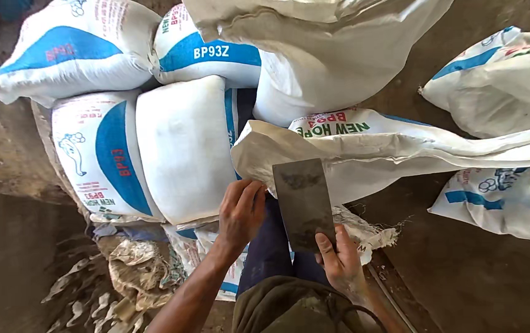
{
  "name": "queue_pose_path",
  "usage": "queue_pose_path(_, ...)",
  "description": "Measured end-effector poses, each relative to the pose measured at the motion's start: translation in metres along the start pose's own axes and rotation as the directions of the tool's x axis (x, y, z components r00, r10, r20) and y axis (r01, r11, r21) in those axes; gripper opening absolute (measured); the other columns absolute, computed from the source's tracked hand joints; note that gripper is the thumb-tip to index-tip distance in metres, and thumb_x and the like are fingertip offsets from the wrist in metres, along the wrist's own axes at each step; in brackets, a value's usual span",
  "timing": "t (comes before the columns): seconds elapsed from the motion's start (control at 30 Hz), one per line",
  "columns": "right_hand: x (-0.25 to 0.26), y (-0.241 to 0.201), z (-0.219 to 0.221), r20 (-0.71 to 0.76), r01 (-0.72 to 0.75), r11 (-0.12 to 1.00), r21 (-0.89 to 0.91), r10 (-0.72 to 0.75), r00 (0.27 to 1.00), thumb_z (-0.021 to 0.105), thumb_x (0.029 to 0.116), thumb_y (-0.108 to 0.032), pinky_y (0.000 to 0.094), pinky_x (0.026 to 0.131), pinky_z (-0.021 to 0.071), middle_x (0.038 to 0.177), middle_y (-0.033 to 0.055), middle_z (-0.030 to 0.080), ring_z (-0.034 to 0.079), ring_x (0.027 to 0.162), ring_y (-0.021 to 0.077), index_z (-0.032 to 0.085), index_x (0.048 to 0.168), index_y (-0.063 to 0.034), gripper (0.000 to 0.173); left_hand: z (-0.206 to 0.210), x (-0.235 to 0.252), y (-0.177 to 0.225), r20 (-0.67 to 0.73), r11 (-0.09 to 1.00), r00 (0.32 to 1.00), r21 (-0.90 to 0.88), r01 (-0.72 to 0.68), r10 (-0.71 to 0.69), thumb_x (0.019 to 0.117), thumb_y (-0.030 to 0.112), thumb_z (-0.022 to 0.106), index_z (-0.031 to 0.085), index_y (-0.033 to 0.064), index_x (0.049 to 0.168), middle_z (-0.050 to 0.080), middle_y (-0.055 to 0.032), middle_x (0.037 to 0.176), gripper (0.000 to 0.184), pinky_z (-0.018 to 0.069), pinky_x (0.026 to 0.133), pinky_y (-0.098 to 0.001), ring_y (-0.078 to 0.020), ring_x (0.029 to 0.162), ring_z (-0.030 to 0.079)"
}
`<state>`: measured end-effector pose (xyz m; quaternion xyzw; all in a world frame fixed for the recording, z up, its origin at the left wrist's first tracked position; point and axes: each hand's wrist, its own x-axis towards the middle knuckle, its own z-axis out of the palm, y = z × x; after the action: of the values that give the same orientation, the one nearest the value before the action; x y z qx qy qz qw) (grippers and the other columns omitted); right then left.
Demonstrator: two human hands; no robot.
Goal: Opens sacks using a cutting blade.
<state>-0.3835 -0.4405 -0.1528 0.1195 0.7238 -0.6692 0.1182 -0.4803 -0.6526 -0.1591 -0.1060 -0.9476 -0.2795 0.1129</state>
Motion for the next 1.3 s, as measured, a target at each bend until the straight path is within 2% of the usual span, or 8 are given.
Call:
queue_pose_path(0.2, 0.005, 0.001, 0.007, 0.081, -0.062, 0.997, -0.040, 0.065, 0.995, 0.049, 0.1074, -0.029, 0.0157, 0.050, 0.0513, 0.072, -0.0056, 0.061, 0.055, 0.053, -0.0030, 0.058, 0.110, -0.0030, 0.028, -0.009, 0.001, -0.009, 0.138, 0.992, 0.990, -0.117, 0.050, -0.033, 0.1016, 0.009, 0.055, 0.064, -0.0031, 0.102, 0.064, -0.0161, 0.098, 0.015, 0.0543, 0.077, -0.0209, -0.0145, 0.085, 0.064)
queue_pose_path(0.37, 0.008, 0.001, 0.010, 0.120, -0.077, 0.995, -0.066, 0.084, 0.989, 0.049, 0.1072, -0.029, 0.0176, 0.050, 0.0515, 0.072, -0.0031, 0.062, 0.056, 0.053, -0.0011, 0.058, 0.112, -0.0001, 0.031, -0.015, -0.002, -0.014, 0.194, 0.972, 0.977, -0.195, 0.130, -0.092, 0.1030, 0.010, 0.054, 0.064, -0.0022, 0.102, 0.064, -0.0145, 0.100, 0.016, 0.0540, 0.076, -0.0190, -0.0103, 0.084, 0.064)
queue_pose_path(0.57, 0.016, 0.003, 0.017, 0.147, -0.067, 0.995, -0.068, 0.076, 0.986, 0.049, 0.1073, -0.028, 0.0165, 0.050, 0.0513, 0.073, -0.0031, 0.063, 0.056, 0.054, -0.0023, 0.058, 0.112, 0.0002, 0.030, -0.014, -0.002, -0.020, 0.125, 0.989, 0.992, -0.142, 0.046, -0.028, 0.1027, 0.008, 0.053, 0.062, -0.0020, 0.100, 0.063, -0.0147, 0.097, 0.014, 0.0529, 0.078, -0.0176, -0.0118, 0.085, 0.063)
queue_pose_path(0.7, 0.023, 0.002, 0.025, 0.138, -0.030, 0.993, -0.111, 0.045, 0.989, 0.050, 0.1067, -0.025, 0.0163, 0.060, 0.0553, 0.079, -0.0012, 0.066, 0.063, 0.065, -0.0028, 0.059, 0.113, 0.0013, 0.029, -0.011, -0.003, -0.029, 0.071, 0.997, 0.996, -0.054, -0.054, 0.058, 0.1024, 0.007, 0.053, 0.061, -0.0001, 0.099, 0.062, -0.0150, 0.096, 0.011, 0.0524, 0.080, -0.0189, -0.0155, 0.088, 0.063)
queue_pose_path(0.83, 0.026, 0.004, 0.035, 0.107, 0.010, 0.985, -0.174, 0.009, 0.994, 0.050, 0.1057, -0.025, 0.0180, 0.060, 0.0555, 0.075, 0.0013, 0.066, 0.064, 0.063, 0.0000, 0.060, 0.111, 0.0032, 0.030, -0.014, 0.000, -0.037, 0.090, 0.993, 0.989, -0.011, -0.120, 0.121, 0.1030, 0.008, 0.053, 0.060, 0.0005, 0.101, 0.062, -0.0153, 0.095, 0.011, 0.0528, 0.084, -0.0219, -0.0193, 0.091, 0.064)
queue_pose_path(1.03, 0.028, 0.013, 0.052, 0.099, 0.011, 0.989, -0.145, 0.004, 0.995, 0.050, 0.1050, -0.022, 0.0213, 0.059, 0.0567, 0.074, 0.0020, 0.066, 0.064, 0.062, 0.0029, 0.061, 0.110, 0.0042, 0.029, -0.020, -0.002, -0.045, 0.143, 0.990, 0.981, 0.026, -0.140, 0.135, 0.1016, 0.007, 0.052, 0.063, -0.0009, 0.099, 0.064, -0.0166, 0.093, 0.013, 0.0549, 0.080, -0.0236, -0.0213, 0.087, 0.066)
queue_pose_path(1.17, 0.049, 0.011, 0.065, 0.100, 0.034, 0.989, -0.141, -0.020, 0.995, 0.049, 0.1058, -0.021, 0.0248, 0.056, 0.0558, 0.072, 0.0032, 0.064, 0.063, 0.059, 0.0065, 0.060, 0.109, 0.0050, 0.028, -0.020, 0.000, -0.052, 0.141, 0.987, 0.980, 0.065, -0.147, 0.137, 0.1011, 0.006, 0.052, 0.063, -0.0016, 0.098, 0.064, -0.0170, 0.092, 0.013, 0.0552, 0.078, -0.0247, -0.0226, 0.085, 0.066)
queue_pose_path(1.3, 0.043, 0.008, 0.068, 0.080, 0.058, 0.975, -0.214, -0.041, 0.996, 0.052, 0.1032, -0.020, 0.0255, 0.058, 0.0570, 0.071, 0.0050, 0.066, 0.065, 0.060, 0.0079, 0.062, 0.107, 0.0063, 0.028, -0.023, -0.002, -0.054, 0.159, 0.986, 0.976, 0.042, -0.159, 0.151, 0.1010, 0.006, 0.052, 0.062, -0.0012, 0.099, 0.065, -0.0180, 0.092, 0.013, 0.0557, 0.079, -0.0263, -0.0235, 0.086, 0.066)
